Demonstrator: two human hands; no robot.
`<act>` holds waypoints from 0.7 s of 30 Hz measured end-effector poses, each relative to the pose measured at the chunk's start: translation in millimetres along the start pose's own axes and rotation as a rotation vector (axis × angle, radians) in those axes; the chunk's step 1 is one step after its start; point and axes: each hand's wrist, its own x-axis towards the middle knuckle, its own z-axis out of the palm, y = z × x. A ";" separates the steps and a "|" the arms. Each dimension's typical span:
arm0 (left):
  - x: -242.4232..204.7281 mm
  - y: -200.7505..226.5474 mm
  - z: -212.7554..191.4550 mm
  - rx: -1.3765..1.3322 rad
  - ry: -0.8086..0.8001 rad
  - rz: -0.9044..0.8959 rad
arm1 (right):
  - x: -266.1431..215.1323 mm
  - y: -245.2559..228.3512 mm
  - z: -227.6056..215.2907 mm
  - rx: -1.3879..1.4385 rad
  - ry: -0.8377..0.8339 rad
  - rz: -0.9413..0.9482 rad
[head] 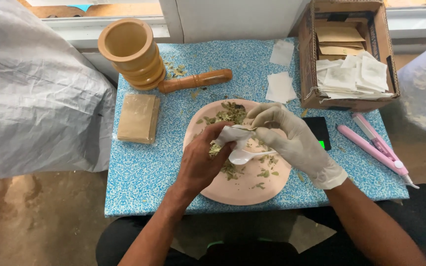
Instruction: Filling small tea bags with dried herbs using a spoon and sealing them with a handheld heat sealer.
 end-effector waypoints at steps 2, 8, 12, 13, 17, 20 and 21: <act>-0.1 -0.9 -0.9 0.002 0.000 0.007 | 0.6 -5.4 -0.9 0.016 0.004 -0.003; 1.4 -9.4 0.1 0.039 -0.006 0.021 | 4.0 -23.0 -1.2 0.090 0.057 0.002; 0.9 -15.6 0.9 0.082 0.006 0.052 | 3.3 -29.6 -2.5 -0.026 0.071 0.064; 0.9 -17.7 1.9 0.083 0.004 0.052 | 2.3 -28.9 -2.3 -0.024 0.073 0.065; 1.8 -24.8 7.6 0.114 0.079 0.246 | -0.8 -20.8 0.3 -0.160 0.018 0.075; 2.4 -31.8 12.4 0.146 0.111 0.318 | -0.7 -18.4 0.0 -0.100 0.038 0.081; 3.2 -34.7 13.5 0.147 0.128 0.343 | 0.5 -19.1 -0.8 -0.061 0.058 0.091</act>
